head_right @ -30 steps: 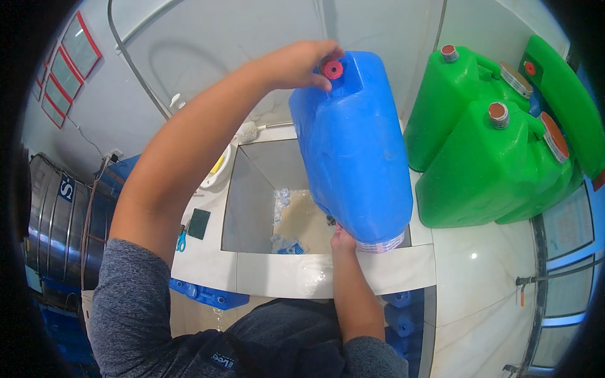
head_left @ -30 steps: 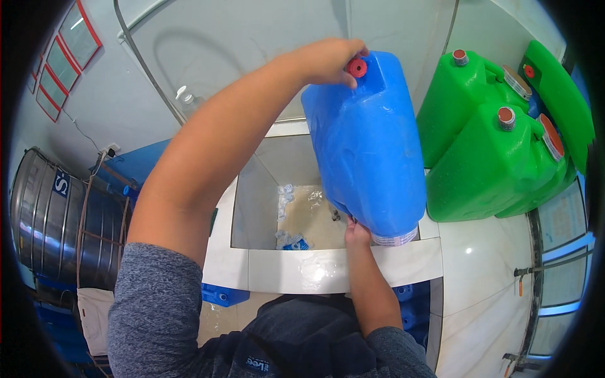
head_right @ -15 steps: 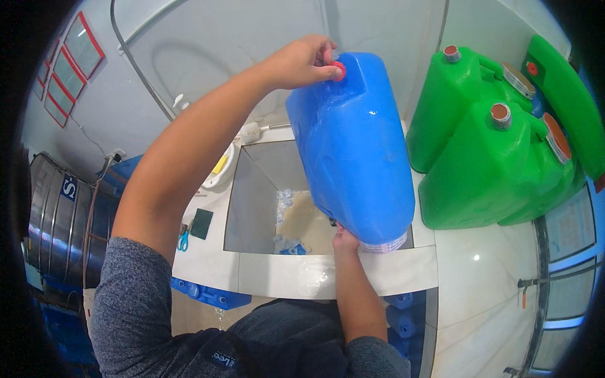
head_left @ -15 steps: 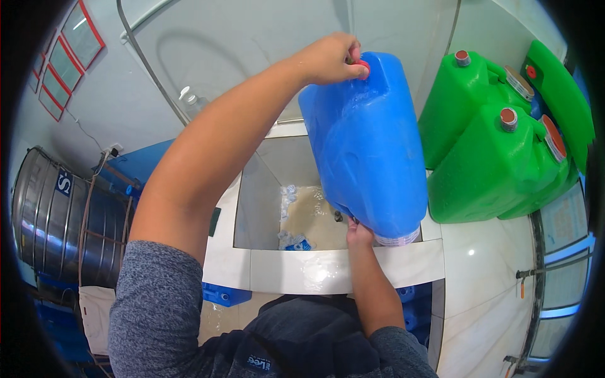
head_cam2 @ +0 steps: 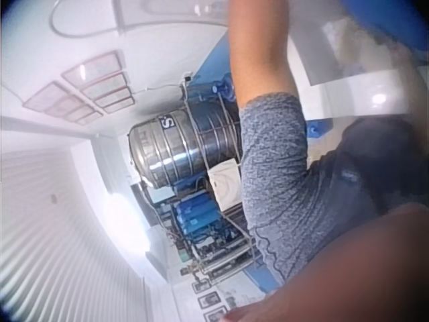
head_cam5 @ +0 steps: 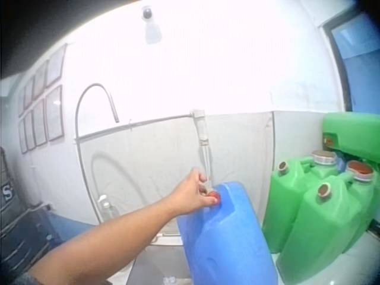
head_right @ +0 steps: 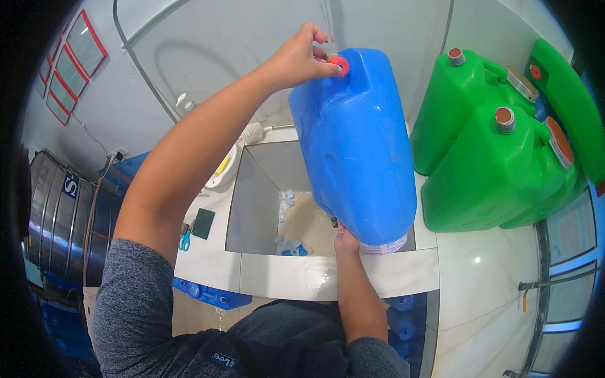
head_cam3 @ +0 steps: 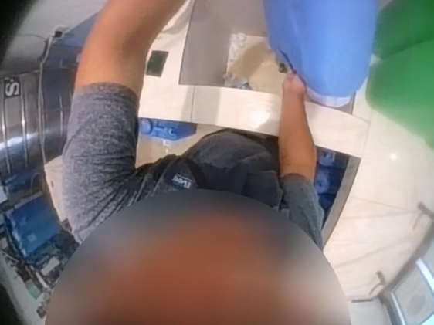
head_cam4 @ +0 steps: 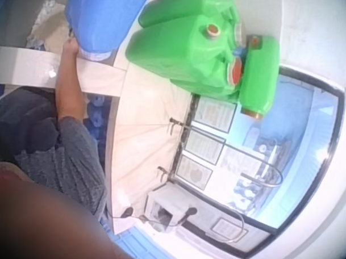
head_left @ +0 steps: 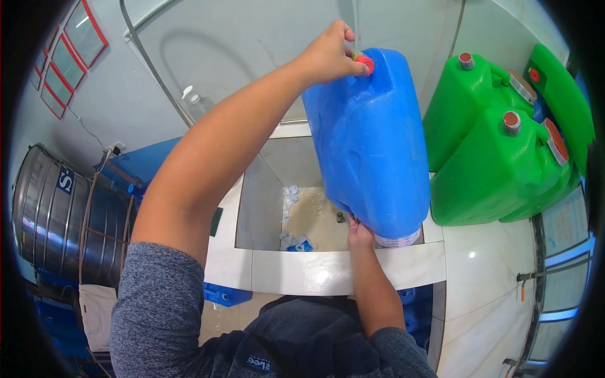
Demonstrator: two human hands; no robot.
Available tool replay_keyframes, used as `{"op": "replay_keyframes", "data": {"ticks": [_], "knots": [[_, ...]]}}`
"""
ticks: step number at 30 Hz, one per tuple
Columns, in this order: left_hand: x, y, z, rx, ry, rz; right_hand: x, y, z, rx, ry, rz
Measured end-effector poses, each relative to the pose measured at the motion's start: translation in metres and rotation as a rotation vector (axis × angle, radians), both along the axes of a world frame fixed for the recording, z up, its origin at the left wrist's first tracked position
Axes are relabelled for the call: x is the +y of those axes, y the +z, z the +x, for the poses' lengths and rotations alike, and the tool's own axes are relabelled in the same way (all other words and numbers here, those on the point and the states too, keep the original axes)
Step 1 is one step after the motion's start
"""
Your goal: The person cleans the exterior of large green and blue plastic jerrycans using a toothbrush and a sponge. They scrub the caps and bodies of the containers, rinse them with water from a tap, and place them on a counter. The process is repeated for multiple containers in a room filled with similar water jugs.
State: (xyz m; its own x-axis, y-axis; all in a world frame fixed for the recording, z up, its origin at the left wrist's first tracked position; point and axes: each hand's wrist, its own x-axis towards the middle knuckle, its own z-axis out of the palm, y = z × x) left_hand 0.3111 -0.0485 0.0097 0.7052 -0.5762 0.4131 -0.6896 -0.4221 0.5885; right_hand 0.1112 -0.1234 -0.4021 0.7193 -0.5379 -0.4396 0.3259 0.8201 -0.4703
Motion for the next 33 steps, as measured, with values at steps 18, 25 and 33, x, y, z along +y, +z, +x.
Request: {"op": "replay_keyframes", "data": {"ticks": [18,25,33], "knots": [[0.002,0.003,0.001,-0.007,-0.024,0.071,-0.001,0.004,-0.001,0.029,-0.005,0.01],[0.002,0.007,-0.002,0.028,-0.017,0.112,-0.001,0.009,-0.001,0.05,-0.016,0.054],[0.003,0.003,0.002,-0.011,-0.022,0.091,0.001,0.007,-0.002,0.015,-0.026,0.034]]}}
